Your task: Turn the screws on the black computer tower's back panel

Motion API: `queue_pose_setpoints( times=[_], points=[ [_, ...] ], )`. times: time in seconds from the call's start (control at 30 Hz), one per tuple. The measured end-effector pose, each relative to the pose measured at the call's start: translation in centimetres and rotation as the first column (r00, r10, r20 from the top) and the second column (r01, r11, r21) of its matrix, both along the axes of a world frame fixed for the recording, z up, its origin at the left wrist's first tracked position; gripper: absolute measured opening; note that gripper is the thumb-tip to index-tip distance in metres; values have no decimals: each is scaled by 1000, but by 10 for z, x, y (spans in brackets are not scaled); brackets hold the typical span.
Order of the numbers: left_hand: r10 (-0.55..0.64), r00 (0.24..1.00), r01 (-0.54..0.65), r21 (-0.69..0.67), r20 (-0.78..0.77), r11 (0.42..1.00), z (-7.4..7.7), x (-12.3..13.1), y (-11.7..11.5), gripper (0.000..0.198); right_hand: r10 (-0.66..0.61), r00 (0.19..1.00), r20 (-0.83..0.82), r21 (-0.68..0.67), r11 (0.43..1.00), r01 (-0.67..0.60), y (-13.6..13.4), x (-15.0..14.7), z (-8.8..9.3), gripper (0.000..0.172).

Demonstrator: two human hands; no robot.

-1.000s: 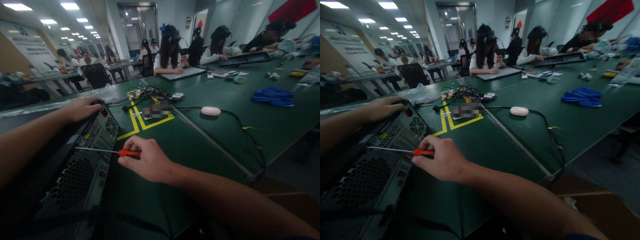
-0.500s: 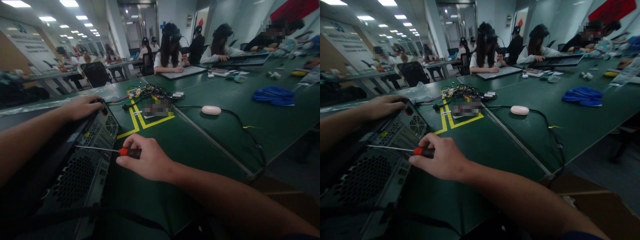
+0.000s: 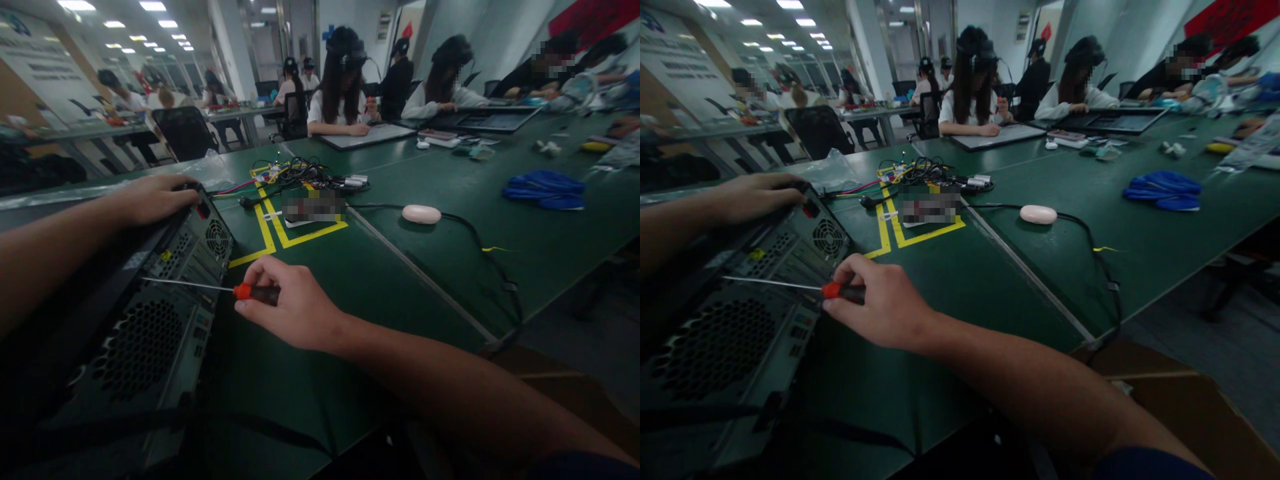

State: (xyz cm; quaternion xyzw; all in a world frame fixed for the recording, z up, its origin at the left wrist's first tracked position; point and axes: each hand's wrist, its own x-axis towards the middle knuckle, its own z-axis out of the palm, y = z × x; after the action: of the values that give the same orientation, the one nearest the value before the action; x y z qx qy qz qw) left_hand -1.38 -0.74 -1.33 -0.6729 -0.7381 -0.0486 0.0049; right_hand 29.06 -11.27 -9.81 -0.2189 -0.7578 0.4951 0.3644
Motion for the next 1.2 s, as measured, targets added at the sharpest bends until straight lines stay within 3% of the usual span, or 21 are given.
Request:
queue_pose_setpoints(
  times=[0.8, 1.2],
  points=[
    [-8, 1000, 8, -12, -19, 1000, 0, -3, 1, 79, 4, 1000, 21, -15, 1000, -4, 0, 1, 2, 20],
    [-28, 1000, 28, -6, 4, 1000, -1, -6, 1, 76, -43, 997, 61, 53, 998, 40, 1, 1, 5, 26]
  ],
)
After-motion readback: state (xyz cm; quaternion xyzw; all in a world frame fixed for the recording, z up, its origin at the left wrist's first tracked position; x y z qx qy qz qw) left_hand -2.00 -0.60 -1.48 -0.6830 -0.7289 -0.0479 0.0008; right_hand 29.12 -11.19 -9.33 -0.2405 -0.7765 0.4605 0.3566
